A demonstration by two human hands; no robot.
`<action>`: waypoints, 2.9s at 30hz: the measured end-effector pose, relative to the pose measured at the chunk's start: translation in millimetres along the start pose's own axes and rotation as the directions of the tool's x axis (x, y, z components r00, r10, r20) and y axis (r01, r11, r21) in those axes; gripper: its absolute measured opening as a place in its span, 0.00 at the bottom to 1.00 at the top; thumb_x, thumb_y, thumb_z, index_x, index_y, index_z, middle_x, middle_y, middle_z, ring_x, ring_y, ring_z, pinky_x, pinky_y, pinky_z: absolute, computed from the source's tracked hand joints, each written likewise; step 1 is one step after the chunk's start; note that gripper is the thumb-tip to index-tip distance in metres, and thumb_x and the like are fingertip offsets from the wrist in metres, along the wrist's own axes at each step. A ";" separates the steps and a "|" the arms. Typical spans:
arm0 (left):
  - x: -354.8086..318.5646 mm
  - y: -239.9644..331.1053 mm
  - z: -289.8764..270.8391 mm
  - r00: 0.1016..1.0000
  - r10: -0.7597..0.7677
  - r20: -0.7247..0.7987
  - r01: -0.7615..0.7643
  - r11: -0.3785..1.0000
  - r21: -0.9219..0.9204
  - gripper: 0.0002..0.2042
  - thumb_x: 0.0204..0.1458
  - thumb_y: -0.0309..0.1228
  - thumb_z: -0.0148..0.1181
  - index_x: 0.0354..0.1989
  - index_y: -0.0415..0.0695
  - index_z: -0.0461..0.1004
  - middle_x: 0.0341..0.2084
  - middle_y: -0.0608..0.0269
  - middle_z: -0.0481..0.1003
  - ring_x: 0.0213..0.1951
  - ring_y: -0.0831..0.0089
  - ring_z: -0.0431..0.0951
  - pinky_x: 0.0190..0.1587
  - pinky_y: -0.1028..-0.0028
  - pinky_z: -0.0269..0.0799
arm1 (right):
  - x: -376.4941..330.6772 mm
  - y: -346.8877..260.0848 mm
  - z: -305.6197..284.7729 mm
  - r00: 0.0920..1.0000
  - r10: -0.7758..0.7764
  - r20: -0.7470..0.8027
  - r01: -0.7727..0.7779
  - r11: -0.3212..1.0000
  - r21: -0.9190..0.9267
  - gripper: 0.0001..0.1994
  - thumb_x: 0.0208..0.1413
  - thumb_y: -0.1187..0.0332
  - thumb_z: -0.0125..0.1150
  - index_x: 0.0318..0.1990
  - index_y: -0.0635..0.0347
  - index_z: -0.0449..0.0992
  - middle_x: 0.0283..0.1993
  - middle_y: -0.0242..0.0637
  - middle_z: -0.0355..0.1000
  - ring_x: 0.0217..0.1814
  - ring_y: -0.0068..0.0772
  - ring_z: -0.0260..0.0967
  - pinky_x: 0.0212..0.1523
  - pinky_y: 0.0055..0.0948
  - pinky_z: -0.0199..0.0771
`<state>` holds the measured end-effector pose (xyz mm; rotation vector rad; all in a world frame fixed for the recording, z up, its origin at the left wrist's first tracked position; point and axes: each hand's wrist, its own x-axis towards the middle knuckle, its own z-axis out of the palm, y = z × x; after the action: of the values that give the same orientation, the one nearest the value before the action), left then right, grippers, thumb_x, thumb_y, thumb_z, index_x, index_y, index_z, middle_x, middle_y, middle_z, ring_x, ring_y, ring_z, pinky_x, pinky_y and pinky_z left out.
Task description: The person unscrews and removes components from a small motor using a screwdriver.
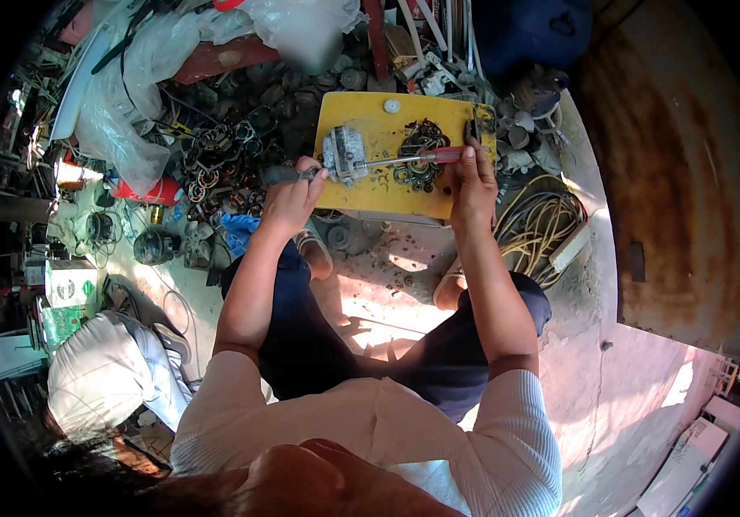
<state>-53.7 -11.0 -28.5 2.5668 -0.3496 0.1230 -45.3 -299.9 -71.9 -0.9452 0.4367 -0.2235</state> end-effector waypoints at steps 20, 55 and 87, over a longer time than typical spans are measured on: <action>0.0 8.0 -0.3 0.998 -0.057 -0.015 0.057 0.998 0.001 0.13 0.62 0.42 0.49 0.37 0.44 0.69 0.24 0.46 0.75 0.29 0.45 0.76 0.31 0.52 0.69 | -1.1 -5.7 2.6 1.000 -0.008 0.018 0.008 1.000 -0.006 0.23 0.62 0.60 0.60 0.63 0.54 0.66 0.46 0.27 0.73 0.47 0.19 0.70 0.47 0.19 0.71; -1.4 6.0 6.1 0.995 -0.072 -0.065 0.073 0.997 0.010 0.14 0.63 0.44 0.46 0.38 0.46 0.70 0.20 0.47 0.75 0.25 0.44 0.76 0.28 0.52 0.69 | 3.3 -4.3 5.4 0.993 -0.081 0.084 0.078 0.996 0.037 0.23 0.63 0.62 0.60 0.64 0.53 0.65 0.46 0.26 0.71 0.45 0.18 0.69 0.49 0.23 0.71; -1.2 5.5 6.3 0.995 -0.083 -0.049 0.083 0.997 0.005 0.15 0.63 0.44 0.46 0.37 0.45 0.71 0.21 0.47 0.75 0.26 0.45 0.76 0.28 0.53 0.69 | 10.0 -6.0 3.6 0.979 -0.134 0.155 0.119 0.987 0.106 0.18 0.64 0.63 0.57 0.59 0.55 0.68 0.52 0.32 0.73 0.53 0.26 0.70 0.54 0.27 0.69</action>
<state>-56.3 -18.5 -31.3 2.5756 -0.2243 0.1566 -34.8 -304.4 -67.8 -0.8898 0.2144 -0.2790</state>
